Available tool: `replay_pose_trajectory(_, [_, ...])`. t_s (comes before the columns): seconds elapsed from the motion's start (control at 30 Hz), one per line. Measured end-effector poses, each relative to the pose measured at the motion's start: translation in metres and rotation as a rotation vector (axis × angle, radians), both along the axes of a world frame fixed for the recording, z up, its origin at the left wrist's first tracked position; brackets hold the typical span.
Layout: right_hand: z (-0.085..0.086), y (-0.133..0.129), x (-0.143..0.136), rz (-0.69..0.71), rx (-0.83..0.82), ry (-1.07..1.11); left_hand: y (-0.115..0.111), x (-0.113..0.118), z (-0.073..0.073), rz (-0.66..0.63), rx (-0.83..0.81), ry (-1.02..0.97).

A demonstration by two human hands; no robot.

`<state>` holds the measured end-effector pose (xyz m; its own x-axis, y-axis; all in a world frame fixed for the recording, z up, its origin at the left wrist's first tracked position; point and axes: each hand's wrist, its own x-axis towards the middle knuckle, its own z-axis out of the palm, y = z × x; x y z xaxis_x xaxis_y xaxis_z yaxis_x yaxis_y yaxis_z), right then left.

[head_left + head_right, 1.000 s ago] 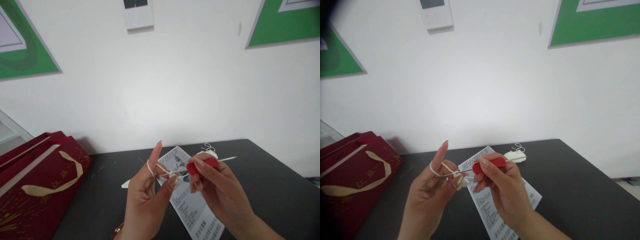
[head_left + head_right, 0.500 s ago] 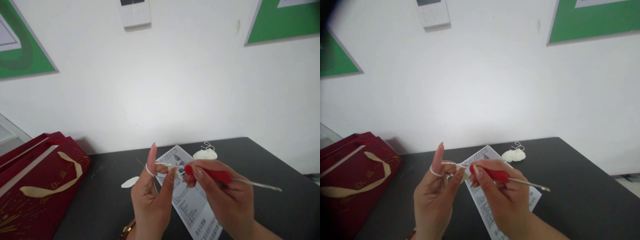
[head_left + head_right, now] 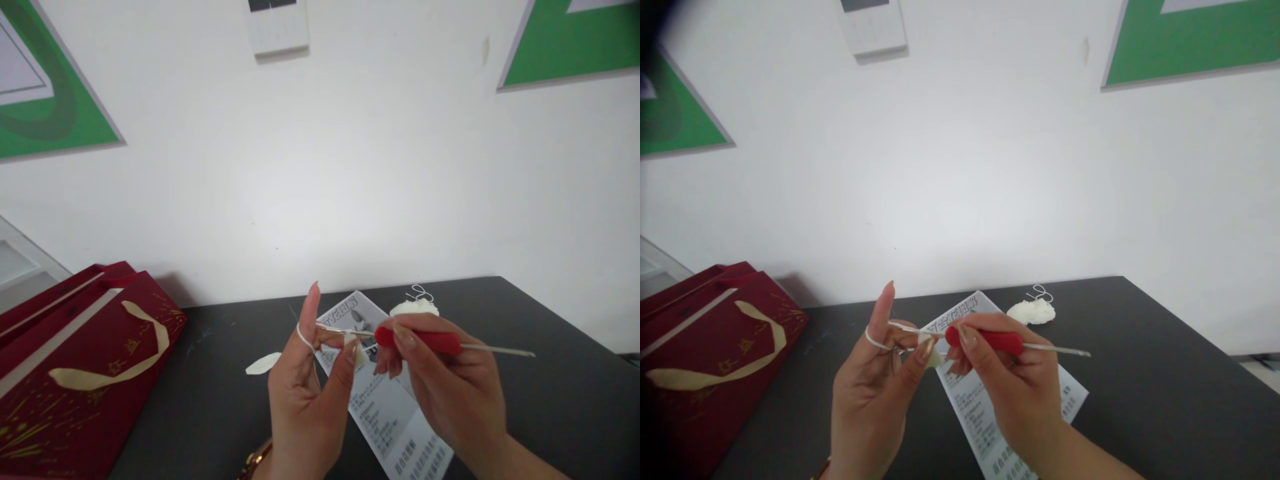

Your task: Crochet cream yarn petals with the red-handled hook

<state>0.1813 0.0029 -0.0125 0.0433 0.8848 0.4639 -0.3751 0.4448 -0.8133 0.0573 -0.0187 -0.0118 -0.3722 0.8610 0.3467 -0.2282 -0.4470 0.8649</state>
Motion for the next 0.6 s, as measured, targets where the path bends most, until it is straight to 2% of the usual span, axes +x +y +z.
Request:
replay_pose_trajectory(0.1, [0.005, 0.005, -0.002, 0.140, -0.218, 0.170, 0.001, -0.003, -0.002, 0.000, 0.009, 0.041])
replay_pose_trajectory(0.23, [0.010, 0.009, 0.001, 0.270, -0.405, 0.250, -0.001, -0.006, 0.000, -0.082, -0.072, 0.002])
replay_pose_trajectory(0.47, [0.012, 0.013, 0.003, 0.363, -0.487, 0.337, -0.004, -0.014, 0.002, -0.145, -0.108, 0.103])
replay_pose_trajectory(0.6, [0.012, 0.012, 0.001, 0.442, -0.569, 0.408, -0.004, -0.017, 0.002, -0.107, -0.013, 0.197])
